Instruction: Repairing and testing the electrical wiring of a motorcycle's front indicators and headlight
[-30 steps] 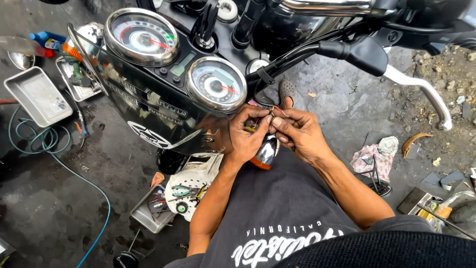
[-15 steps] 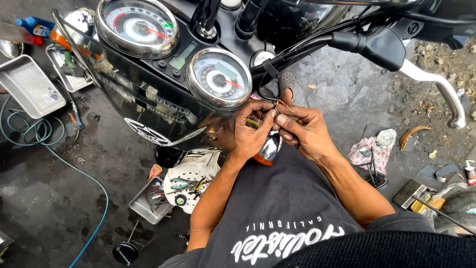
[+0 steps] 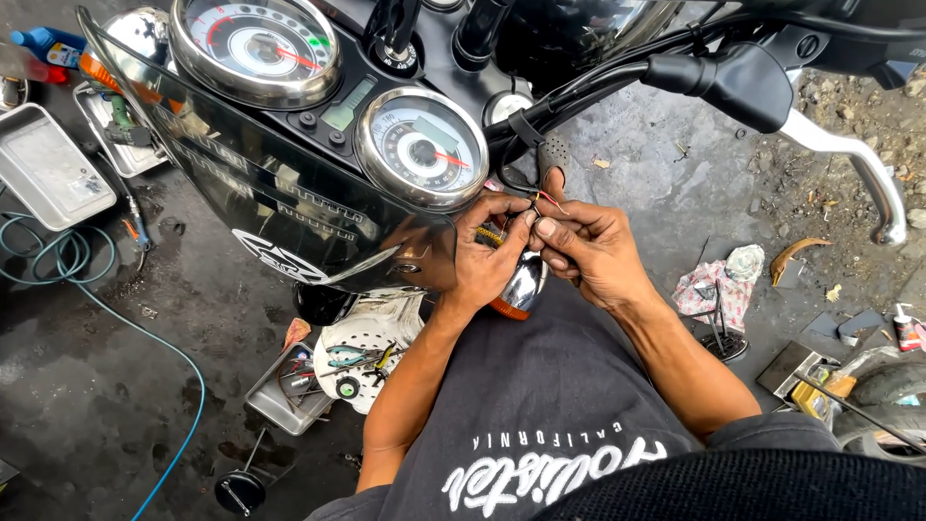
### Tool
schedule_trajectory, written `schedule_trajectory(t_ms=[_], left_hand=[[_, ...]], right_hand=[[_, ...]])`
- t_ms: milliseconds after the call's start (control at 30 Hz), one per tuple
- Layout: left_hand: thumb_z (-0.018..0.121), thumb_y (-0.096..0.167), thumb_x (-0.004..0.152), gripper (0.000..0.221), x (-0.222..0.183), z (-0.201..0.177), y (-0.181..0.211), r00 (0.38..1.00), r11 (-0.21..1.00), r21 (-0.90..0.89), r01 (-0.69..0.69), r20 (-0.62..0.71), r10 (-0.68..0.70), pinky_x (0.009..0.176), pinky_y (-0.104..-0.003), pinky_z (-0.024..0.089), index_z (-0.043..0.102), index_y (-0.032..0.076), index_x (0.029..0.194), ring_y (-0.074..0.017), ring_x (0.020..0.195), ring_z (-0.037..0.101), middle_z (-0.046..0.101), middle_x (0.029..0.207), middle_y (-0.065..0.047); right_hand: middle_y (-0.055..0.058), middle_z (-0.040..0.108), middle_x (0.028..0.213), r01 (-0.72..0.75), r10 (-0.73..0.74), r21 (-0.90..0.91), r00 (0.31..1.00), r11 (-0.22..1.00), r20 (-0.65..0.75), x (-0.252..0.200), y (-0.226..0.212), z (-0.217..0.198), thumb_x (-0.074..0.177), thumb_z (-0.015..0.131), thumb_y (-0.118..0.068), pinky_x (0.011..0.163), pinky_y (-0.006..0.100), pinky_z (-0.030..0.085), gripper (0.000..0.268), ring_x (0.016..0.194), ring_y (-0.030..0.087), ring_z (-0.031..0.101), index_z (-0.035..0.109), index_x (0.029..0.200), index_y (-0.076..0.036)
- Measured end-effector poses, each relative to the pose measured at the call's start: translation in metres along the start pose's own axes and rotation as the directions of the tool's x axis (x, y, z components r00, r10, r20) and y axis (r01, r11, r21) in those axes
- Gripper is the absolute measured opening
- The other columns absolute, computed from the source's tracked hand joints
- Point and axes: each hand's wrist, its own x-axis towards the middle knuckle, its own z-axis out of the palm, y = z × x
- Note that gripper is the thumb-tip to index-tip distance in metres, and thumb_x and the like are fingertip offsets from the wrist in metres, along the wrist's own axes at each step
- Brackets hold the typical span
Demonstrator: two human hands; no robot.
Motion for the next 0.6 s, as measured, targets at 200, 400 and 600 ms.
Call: schedule_trajectory(t_ms=[200,400,600], left_hand=[[0.073,-0.004,0.092,0.006,0.000,-0.002,0.001,0.999,0.996,-0.074,0.041,0.013,-0.040,0.058,-0.027,0.058,0.072,-0.006,0.098,-0.0154,0.065,0.073,0.073,0.073,-0.015],[0.074,-0.006,0.091,0.007,0.008,-0.005,0.019,0.999,0.999,-0.028,0.018,0.026,-0.017,0.058,-0.027,0.059,0.073,-0.005,0.097,-0.0158,0.066,0.075,0.073,0.074,-0.014],[0.073,-0.003,0.093,0.007,0.018,-0.005,0.047,0.997,0.999,0.004,0.043,0.060,-0.043,0.064,-0.029,0.060,0.072,-0.006,0.099,-0.0160,0.069,0.074,0.073,0.073,-0.015]], right_hand=[[0.021,0.062,0.069,0.028,-0.028,-0.048,1.000,0.998,-0.013,0.002,0.000,0.006,0.095,0.070,0.003,0.035,0.018,0.037,0.020,0.048,0.010,0.050,0.071,0.115,0.007],[0.021,0.062,0.069,0.037,-0.038,-0.053,0.999,0.998,-0.025,0.002,-0.002,0.009,0.095,0.069,0.003,0.035,0.018,0.037,0.019,0.047,0.009,0.050,0.071,0.114,0.006],[0.021,0.062,0.068,0.057,-0.059,-0.058,0.998,0.997,-0.033,0.003,0.000,0.010,0.095,0.070,0.003,0.035,0.018,0.036,0.017,0.046,0.009,0.050,0.071,0.112,0.006]])
